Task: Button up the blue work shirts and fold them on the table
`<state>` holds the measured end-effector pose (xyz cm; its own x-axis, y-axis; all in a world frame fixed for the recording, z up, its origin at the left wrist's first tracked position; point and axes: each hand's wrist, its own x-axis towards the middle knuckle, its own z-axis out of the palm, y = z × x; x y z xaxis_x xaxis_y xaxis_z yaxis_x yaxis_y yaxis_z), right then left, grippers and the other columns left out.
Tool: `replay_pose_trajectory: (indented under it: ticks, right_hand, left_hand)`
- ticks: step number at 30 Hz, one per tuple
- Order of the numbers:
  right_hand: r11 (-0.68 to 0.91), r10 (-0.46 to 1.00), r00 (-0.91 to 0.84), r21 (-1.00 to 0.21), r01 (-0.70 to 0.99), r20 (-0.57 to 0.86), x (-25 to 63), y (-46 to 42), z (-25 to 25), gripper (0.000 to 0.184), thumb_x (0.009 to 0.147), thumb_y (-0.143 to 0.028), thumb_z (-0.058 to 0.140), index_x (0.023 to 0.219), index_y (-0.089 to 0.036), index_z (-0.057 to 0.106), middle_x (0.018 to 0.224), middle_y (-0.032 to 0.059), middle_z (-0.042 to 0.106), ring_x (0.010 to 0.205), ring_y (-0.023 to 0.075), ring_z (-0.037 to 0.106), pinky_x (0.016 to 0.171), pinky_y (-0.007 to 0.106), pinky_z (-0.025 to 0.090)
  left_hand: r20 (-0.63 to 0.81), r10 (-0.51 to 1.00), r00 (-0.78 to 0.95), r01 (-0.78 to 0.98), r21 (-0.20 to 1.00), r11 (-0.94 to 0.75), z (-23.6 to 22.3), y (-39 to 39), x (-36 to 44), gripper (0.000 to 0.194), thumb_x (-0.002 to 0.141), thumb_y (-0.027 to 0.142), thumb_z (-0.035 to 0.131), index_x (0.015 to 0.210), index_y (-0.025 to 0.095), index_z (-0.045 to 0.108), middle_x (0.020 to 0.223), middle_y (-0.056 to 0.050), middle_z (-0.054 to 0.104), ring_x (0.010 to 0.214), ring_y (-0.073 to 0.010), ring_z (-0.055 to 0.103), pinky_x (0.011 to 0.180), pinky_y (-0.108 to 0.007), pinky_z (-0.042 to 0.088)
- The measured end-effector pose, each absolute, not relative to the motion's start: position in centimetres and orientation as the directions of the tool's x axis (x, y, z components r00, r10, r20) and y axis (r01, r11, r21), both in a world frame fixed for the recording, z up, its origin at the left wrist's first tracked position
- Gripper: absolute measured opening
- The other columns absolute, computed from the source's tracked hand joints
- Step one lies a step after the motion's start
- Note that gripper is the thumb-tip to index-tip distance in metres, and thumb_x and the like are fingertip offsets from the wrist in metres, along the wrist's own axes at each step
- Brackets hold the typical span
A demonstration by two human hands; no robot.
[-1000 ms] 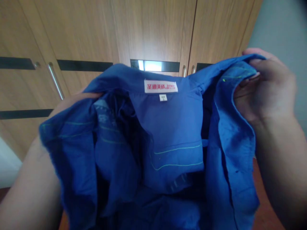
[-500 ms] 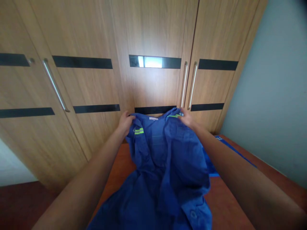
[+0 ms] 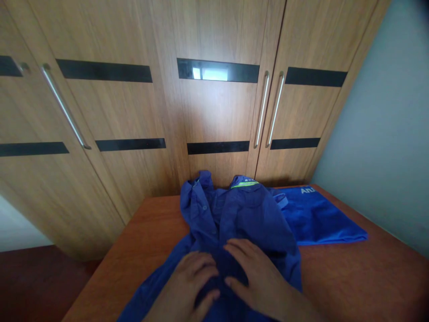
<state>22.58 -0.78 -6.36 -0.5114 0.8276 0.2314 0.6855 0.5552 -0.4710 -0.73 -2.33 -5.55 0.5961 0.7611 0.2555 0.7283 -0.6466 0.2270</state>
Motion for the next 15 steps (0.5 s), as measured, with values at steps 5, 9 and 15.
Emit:
replay_pose_trajectory:
  ticks: [5, 9, 15]
  right_hand:
    - [0.598, 0.795, -0.582, -0.386, 0.702, 0.171, 24.1, -3.1, -10.0, 0.060, 0.084, -0.027, 0.056, 0.142, -0.026, 0.040, 0.147, 0.0072, 0.040, 0.133, 0.0296, 0.038, 0.112, 0.054, 0.028]
    - [0.606, 0.792, -0.579, -0.350, 0.714, 0.192, 26.6, -2.2, -11.2, 0.047, 0.093, -0.028, 0.045, 0.139, -0.029, 0.044, 0.145, 0.0044, 0.043, 0.133, 0.0256, 0.039, 0.112, 0.052, 0.028]
    - [0.606, 0.794, -0.562, -0.385, 0.696, 0.232, 29.1, -0.8, -11.1, 0.037, 0.094, -0.024, 0.041, 0.127, -0.025, 0.057, 0.135, 0.0046, 0.055, 0.129, 0.0215, 0.045, 0.109, 0.043, 0.038]
  left_hand:
    - [0.203, 0.620, 0.758, 0.636, -0.014, -0.772, -10.4, -4.5, -2.9, 0.061, 0.086, 0.042, 0.058, 0.142, 0.037, 0.035, 0.140, -0.001, 0.051, 0.126, -0.0255, 0.049, 0.103, -0.039, 0.043]
    - [0.204, 0.714, 0.669, 0.725, 0.030, -0.688, -11.3, -5.1, -4.2, 0.081, 0.080, 0.053, 0.060, 0.148, 0.035, 0.019, 0.147, -0.004, 0.040, 0.129, -0.0298, 0.045, 0.102, -0.044, 0.044]
    - [0.191, 0.812, 0.552, 0.818, 0.065, -0.571, -10.8, -5.1, -5.2, 0.071, 0.085, 0.054, 0.052, 0.146, 0.037, 0.023, 0.150, -0.003, 0.034, 0.132, -0.0315, 0.041, 0.104, -0.051, 0.041]
